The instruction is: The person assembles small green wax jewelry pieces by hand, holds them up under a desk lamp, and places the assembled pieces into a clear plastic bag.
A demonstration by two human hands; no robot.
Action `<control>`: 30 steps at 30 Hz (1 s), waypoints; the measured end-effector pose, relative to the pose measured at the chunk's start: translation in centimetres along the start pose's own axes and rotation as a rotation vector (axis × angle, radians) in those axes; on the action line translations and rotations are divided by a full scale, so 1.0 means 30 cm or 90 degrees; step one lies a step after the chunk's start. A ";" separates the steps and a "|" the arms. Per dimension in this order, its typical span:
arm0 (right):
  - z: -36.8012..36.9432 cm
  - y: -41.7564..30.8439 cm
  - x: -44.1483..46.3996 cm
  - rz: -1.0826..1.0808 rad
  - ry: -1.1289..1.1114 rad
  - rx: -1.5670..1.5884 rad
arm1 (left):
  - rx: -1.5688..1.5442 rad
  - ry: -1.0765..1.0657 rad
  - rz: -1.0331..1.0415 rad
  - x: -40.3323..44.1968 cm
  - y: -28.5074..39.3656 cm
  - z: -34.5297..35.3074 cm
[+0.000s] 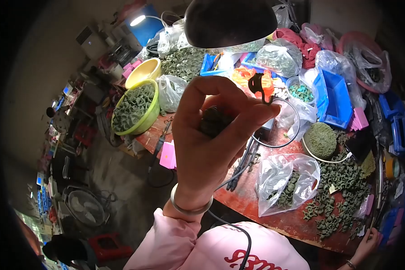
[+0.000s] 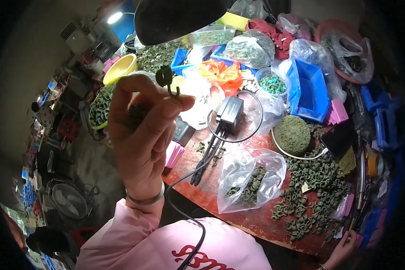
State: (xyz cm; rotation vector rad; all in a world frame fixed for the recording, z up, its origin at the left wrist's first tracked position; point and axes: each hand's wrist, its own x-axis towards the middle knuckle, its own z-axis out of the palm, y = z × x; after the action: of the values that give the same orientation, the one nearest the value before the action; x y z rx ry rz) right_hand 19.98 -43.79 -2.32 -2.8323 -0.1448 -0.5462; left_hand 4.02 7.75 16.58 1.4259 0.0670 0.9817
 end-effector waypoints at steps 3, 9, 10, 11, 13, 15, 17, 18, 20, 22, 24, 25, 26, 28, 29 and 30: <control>-0.018 0.028 -0.042 -0.001 0.002 -0.001 | -0.013 0.005 0.057 0.006 -0.009 0.021; -0.094 -0.142 -0.046 0.011 -0.015 -0.035 | -0.032 0.012 -0.133 -0.015 -0.075 0.038; -0.108 -0.135 -0.049 0.006 -0.021 -0.037 | -0.031 0.015 -0.140 -0.010 -0.093 0.035; -0.105 -0.134 -0.050 0.006 -0.016 -0.024 | -0.050 0.032 -0.140 -0.004 -0.112 0.031; -0.091 -0.117 -0.049 0.003 -0.016 -0.012 | -0.060 0.043 -0.138 0.000 -0.141 0.014; -0.075 -0.081 -0.048 0.007 0.003 0.011 | -0.068 0.049 -0.151 0.003 -0.146 0.011; -0.083 -0.099 -0.039 0.025 -0.017 0.002 | -0.077 0.051 -0.162 0.007 -0.150 0.010; -0.085 -0.106 -0.035 0.043 -0.035 -0.007 | -0.076 0.052 -0.159 0.008 -0.153 0.007; -0.065 -0.100 -0.032 0.025 -0.016 0.005 | -0.074 0.054 -0.158 0.009 -0.162 0.003; -0.062 -0.108 -0.028 0.006 0.001 0.016 | -0.046 0.034 -0.103 0.008 -0.176 -0.001; -0.069 -0.134 -0.024 0.016 -0.008 -0.003 | -0.050 0.045 -0.123 0.004 -0.170 -0.007; -0.072 -0.140 -0.023 0.015 -0.009 -0.004 | -0.055 0.055 -0.141 0.001 -0.165 -0.013; -0.076 -0.144 -0.020 0.015 -0.016 -0.011 | -0.056 0.057 -0.141 -0.003 -0.163 -0.026; -0.093 -0.162 -0.022 0.013 -0.024 -0.022 | 0.038 0.046 -0.165 -0.015 -0.161 -0.070; -0.111 -0.193 -0.028 0.032 -0.042 0.034 | 0.094 0.049 -0.186 -0.026 -0.157 -0.098; -0.124 -0.223 -0.039 0.054 -0.058 0.091 | 0.199 0.030 -0.189 -0.035 -0.163 -0.136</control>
State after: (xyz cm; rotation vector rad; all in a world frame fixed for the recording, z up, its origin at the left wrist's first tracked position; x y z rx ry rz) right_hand 16.62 -38.40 2.10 -2.7108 -0.0760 -0.3737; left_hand 3.56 11.12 11.09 1.6195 0.4719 0.7806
